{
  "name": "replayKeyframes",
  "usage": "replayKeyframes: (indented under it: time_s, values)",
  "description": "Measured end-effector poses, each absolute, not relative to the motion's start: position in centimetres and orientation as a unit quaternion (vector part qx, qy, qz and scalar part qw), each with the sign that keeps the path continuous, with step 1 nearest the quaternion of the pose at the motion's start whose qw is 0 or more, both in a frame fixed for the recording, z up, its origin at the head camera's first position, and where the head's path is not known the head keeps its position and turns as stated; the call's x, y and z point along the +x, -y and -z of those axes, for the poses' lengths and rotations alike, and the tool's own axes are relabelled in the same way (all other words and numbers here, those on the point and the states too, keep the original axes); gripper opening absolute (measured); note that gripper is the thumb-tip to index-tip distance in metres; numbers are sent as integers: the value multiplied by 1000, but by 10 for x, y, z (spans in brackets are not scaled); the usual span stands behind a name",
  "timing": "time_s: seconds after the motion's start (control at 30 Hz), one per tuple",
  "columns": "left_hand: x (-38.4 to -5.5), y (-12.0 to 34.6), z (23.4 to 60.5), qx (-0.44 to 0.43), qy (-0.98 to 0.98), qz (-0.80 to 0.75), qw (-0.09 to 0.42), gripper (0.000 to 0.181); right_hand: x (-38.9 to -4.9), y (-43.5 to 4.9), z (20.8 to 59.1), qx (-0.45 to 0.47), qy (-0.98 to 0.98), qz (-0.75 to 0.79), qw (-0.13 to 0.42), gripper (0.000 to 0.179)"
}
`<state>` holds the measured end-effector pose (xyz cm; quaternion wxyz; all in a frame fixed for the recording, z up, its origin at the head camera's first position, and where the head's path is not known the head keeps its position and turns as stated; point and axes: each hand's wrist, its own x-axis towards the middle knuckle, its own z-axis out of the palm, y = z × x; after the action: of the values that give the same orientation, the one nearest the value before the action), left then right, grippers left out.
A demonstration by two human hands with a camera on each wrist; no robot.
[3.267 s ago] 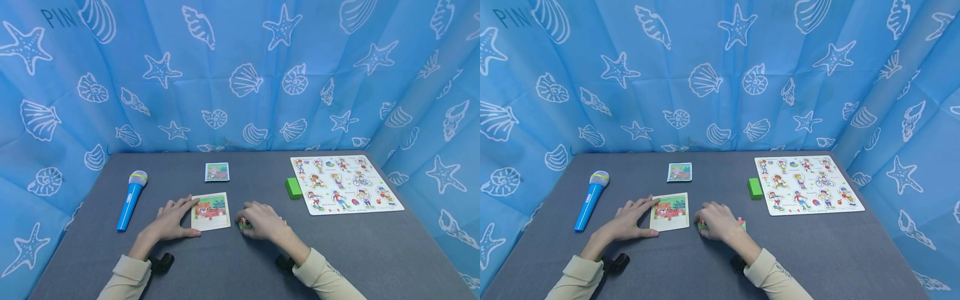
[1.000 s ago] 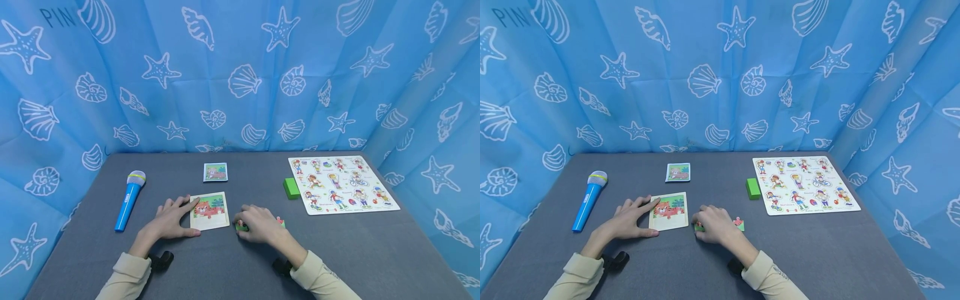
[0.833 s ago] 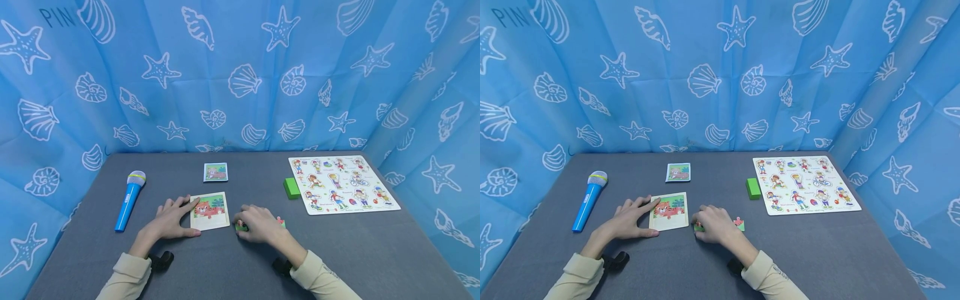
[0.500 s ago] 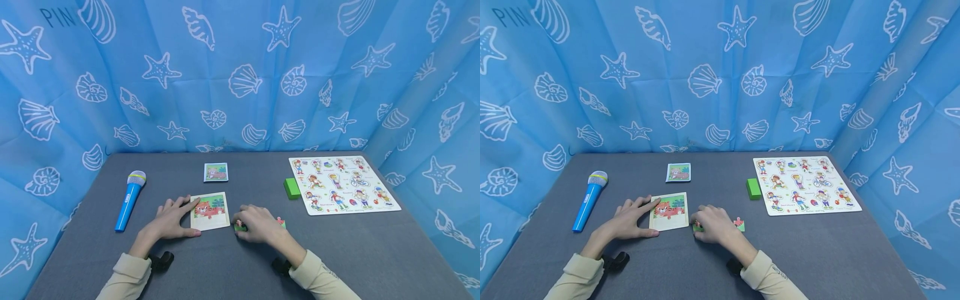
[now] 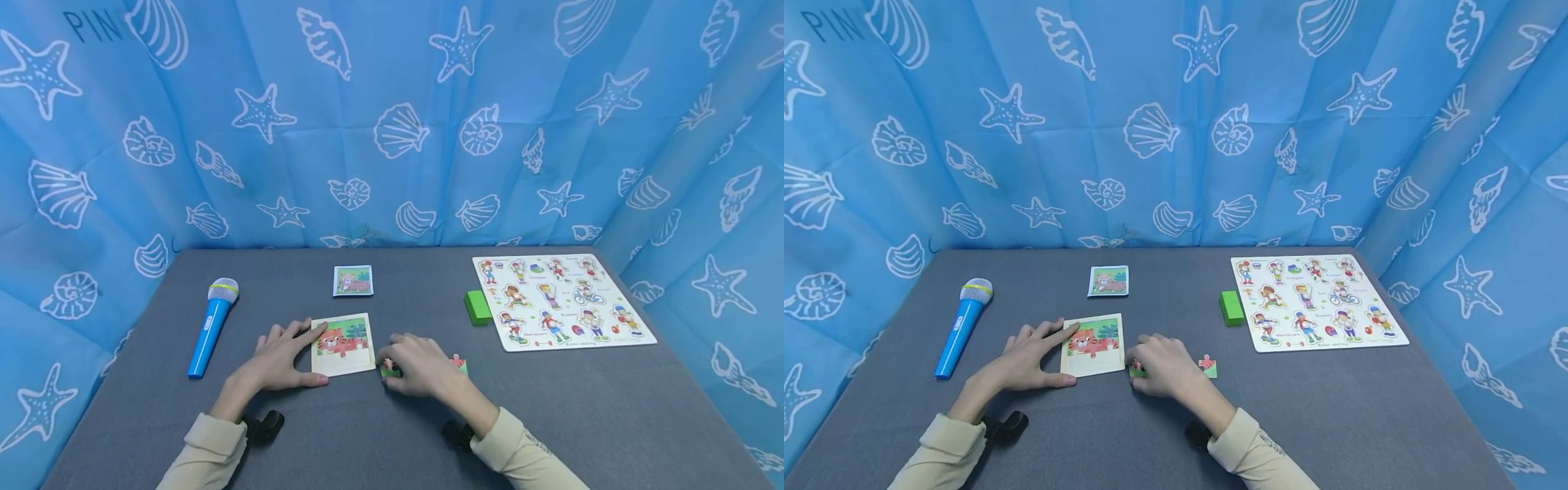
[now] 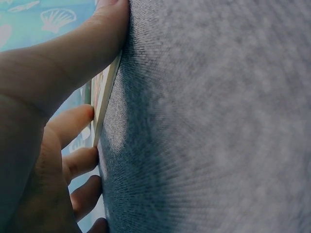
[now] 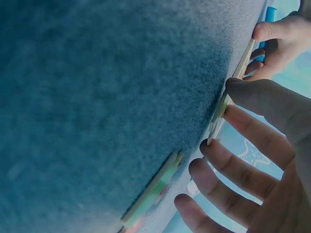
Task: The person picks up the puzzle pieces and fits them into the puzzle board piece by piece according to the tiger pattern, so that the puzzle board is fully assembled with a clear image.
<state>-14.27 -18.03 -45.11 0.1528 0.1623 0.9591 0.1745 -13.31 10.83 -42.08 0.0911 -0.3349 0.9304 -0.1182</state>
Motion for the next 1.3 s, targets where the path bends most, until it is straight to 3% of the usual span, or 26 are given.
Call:
replayKeyframes:
  time_s: [1.3]
  values:
    - [-143, 180, 451, 156, -959, -180, 153, 102, -135, -65, 421, -378, -918, 89, 79, 21]
